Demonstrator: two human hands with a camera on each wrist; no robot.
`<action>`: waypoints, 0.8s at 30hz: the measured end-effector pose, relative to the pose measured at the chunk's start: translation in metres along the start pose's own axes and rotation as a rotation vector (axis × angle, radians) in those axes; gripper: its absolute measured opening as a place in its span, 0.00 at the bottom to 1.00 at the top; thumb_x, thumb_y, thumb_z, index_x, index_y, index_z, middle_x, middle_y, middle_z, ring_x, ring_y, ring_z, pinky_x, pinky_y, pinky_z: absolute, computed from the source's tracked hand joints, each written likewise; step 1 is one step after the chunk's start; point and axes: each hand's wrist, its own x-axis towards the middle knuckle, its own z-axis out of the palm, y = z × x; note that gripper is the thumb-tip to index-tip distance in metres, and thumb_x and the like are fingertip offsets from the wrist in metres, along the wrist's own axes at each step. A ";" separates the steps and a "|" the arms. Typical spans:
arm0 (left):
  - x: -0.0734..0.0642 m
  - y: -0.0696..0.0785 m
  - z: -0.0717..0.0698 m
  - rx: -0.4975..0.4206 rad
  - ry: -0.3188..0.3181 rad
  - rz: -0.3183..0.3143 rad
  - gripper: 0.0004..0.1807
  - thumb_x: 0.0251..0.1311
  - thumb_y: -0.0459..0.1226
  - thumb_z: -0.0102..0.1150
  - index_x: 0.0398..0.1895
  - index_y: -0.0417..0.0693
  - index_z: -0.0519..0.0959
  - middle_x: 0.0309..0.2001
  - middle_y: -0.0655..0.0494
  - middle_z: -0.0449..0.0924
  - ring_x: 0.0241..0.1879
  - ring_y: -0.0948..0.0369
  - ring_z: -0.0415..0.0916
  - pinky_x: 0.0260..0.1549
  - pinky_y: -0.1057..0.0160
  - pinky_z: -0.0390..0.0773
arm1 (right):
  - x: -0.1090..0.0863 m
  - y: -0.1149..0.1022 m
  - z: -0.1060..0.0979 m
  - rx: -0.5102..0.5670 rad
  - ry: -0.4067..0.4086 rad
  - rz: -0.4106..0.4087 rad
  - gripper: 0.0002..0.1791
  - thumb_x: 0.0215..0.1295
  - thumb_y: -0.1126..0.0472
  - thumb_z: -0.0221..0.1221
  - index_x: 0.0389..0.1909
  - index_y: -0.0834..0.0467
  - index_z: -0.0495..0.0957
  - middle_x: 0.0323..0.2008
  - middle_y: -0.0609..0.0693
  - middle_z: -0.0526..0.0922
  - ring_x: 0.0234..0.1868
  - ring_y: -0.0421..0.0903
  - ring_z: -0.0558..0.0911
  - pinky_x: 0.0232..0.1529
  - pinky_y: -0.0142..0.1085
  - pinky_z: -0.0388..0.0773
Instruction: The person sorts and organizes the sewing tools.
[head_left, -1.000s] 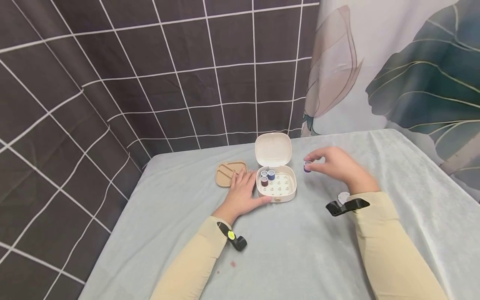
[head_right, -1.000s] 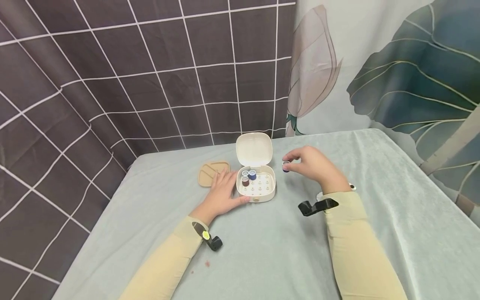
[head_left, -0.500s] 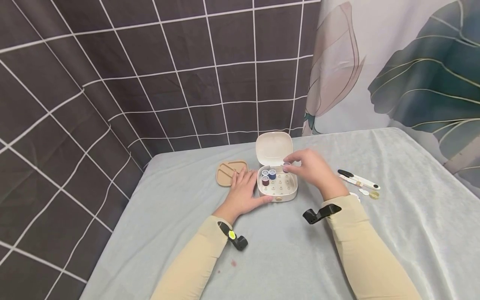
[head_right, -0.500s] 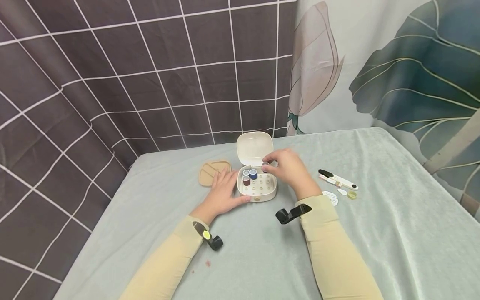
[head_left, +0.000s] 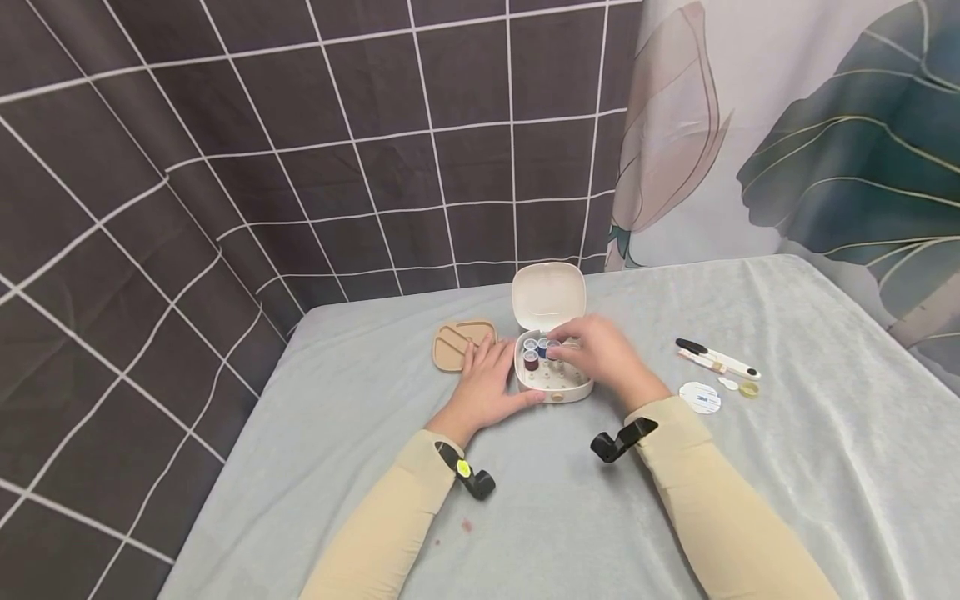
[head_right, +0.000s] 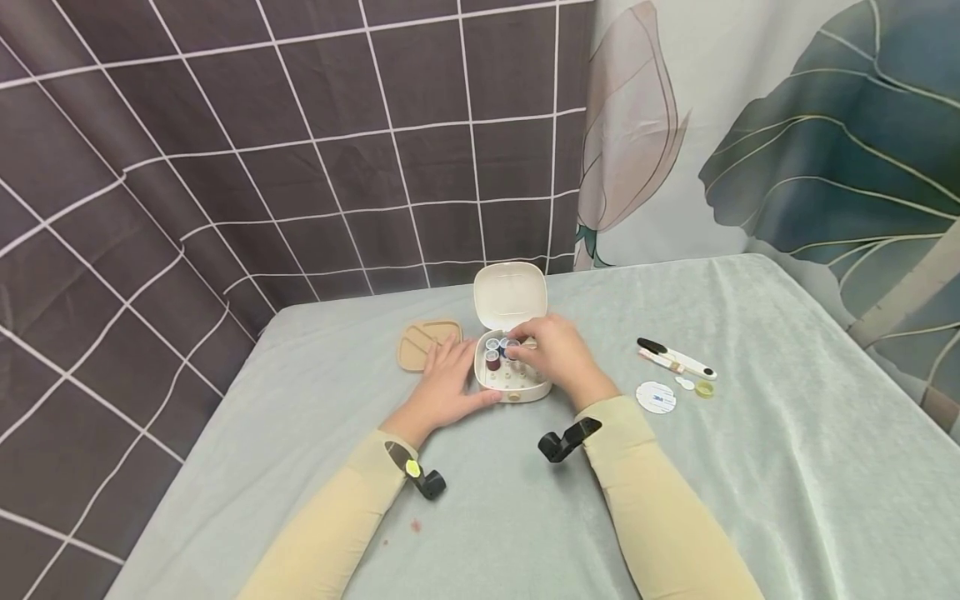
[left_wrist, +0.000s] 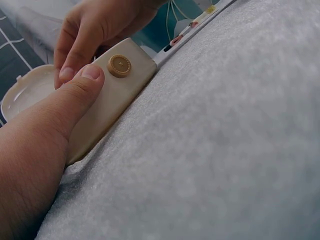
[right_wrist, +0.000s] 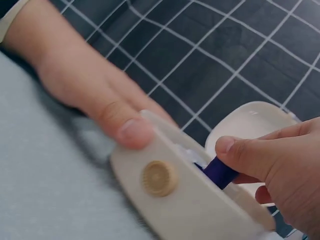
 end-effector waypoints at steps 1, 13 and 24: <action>0.000 0.000 0.000 0.002 0.003 0.002 0.55 0.57 0.73 0.52 0.80 0.51 0.55 0.77 0.47 0.58 0.80 0.46 0.37 0.75 0.39 0.34 | 0.000 0.000 0.002 -0.006 0.004 -0.008 0.15 0.59 0.59 0.72 0.44 0.62 0.88 0.41 0.55 0.89 0.46 0.58 0.84 0.53 0.54 0.76; 0.001 0.000 0.000 0.007 0.009 0.012 0.55 0.58 0.72 0.53 0.80 0.50 0.55 0.77 0.47 0.58 0.80 0.46 0.38 0.76 0.39 0.34 | -0.002 -0.006 0.016 -0.134 0.029 -0.008 0.13 0.56 0.56 0.74 0.41 0.56 0.89 0.37 0.48 0.89 0.44 0.56 0.82 0.48 0.53 0.75; 0.002 -0.002 0.003 0.015 0.012 0.013 0.56 0.57 0.74 0.52 0.80 0.49 0.55 0.77 0.47 0.58 0.80 0.47 0.37 0.76 0.40 0.34 | -0.001 -0.010 0.020 -0.178 0.036 0.022 0.12 0.55 0.56 0.74 0.40 0.55 0.89 0.38 0.47 0.90 0.44 0.55 0.83 0.49 0.54 0.75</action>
